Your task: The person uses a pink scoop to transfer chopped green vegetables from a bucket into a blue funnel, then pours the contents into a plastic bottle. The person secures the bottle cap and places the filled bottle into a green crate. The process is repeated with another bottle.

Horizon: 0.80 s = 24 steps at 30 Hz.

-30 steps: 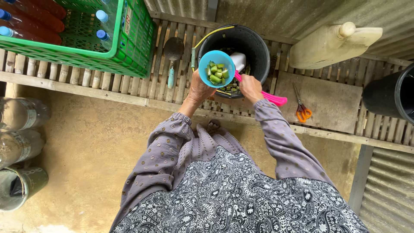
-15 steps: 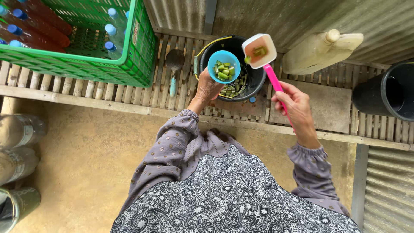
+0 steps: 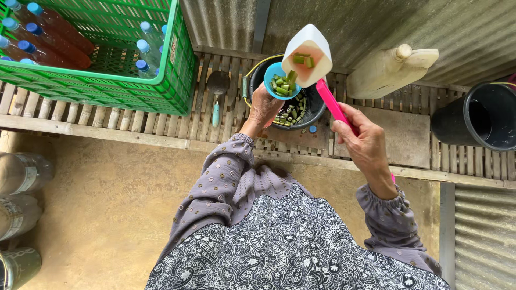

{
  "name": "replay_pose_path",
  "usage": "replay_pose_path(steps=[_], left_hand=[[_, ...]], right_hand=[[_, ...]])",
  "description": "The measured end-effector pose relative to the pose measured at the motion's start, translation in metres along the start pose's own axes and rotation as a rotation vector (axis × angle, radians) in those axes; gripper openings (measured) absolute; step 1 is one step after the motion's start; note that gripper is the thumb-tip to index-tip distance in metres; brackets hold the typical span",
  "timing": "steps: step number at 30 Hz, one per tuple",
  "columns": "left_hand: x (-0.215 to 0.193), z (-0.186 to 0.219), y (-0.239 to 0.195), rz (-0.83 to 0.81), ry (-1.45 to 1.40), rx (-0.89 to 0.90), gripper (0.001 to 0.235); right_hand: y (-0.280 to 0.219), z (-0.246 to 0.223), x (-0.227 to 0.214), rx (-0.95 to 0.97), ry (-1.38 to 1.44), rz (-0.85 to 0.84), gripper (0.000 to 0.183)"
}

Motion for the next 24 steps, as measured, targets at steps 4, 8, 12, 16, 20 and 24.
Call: replay_pose_path(steps=[4, 8, 12, 16, 20, 24], left_hand=[[0.000, -0.002, -0.001, 0.003, -0.018, -0.028, 0.027], [-0.001, -0.002, -0.001, 0.004, -0.009, -0.007, 0.026], [0.000, -0.003, 0.000, -0.009, -0.055, -0.040, 0.025], [-0.001, -0.001, 0.000, -0.004, -0.052, -0.028, 0.027], [-0.001, -0.002, 0.000, -0.017, -0.051, -0.035, 0.027], [0.001, -0.004, 0.000, -0.014, -0.035, -0.033, 0.030]], right_hand=[[0.003, -0.004, 0.009, -0.009, -0.154, 0.039, 0.045], [0.005, -0.009, 0.013, -0.097, -0.336, 0.075, 0.043], [0.005, -0.009, 0.016, -0.217, -0.400, 0.100, 0.040], [0.005, -0.008, 0.016, -0.248, -0.432, 0.110, 0.040], [0.004, -0.007, 0.015, -0.260, -0.455, 0.115, 0.040], [0.007, -0.007, 0.015, -0.241, -0.447, 0.111, 0.041]])
Point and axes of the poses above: each hand's wrist, its own y-axis towards the middle knuckle, its own x-axis out of the palm, z = x × y, the point moved 3 cm from there along y, towards the middle knuckle, and after that the axes turned 4 degrees about -z, right-handed, at the moved point
